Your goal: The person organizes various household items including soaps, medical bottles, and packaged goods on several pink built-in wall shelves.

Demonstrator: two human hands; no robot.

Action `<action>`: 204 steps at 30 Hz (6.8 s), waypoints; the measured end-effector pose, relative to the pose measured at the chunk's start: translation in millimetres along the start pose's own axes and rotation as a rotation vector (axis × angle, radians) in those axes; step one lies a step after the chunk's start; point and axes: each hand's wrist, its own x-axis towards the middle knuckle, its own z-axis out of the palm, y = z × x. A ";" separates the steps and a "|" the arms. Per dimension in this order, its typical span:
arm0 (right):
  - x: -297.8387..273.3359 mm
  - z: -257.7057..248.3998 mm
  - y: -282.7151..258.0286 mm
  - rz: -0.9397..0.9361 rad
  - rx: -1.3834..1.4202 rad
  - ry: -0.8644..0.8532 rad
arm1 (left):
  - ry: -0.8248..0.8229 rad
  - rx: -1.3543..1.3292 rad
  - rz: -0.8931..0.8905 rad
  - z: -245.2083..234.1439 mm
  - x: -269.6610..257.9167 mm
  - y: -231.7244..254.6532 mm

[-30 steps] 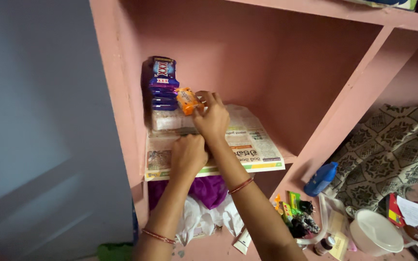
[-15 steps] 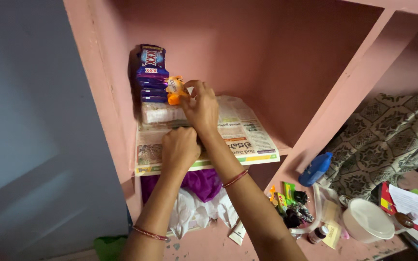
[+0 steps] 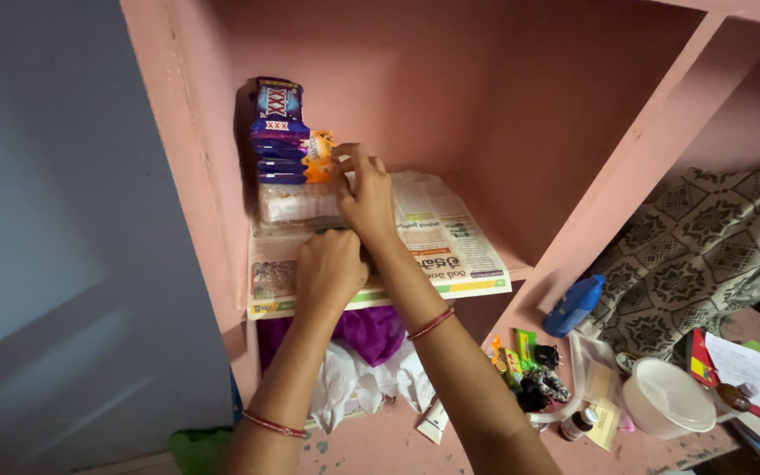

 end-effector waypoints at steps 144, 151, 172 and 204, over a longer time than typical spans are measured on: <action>-80.1 -164.1 -59.1 0.116 0.081 0.362 | -0.146 0.109 0.002 12.4 13.1 27.8; -19.2 -76.3 -46.2 0.373 0.205 0.338 | -0.244 -0.015 -0.164 14.8 16.7 27.6; 29.7 20.7 27.8 0.148 0.025 0.210 | -0.081 -0.114 -0.046 40.9 17.6 9.9; 18.9 9.0 26.4 0.194 0.277 0.042 | 0.009 -0.006 0.029 29.4 9.6 17.2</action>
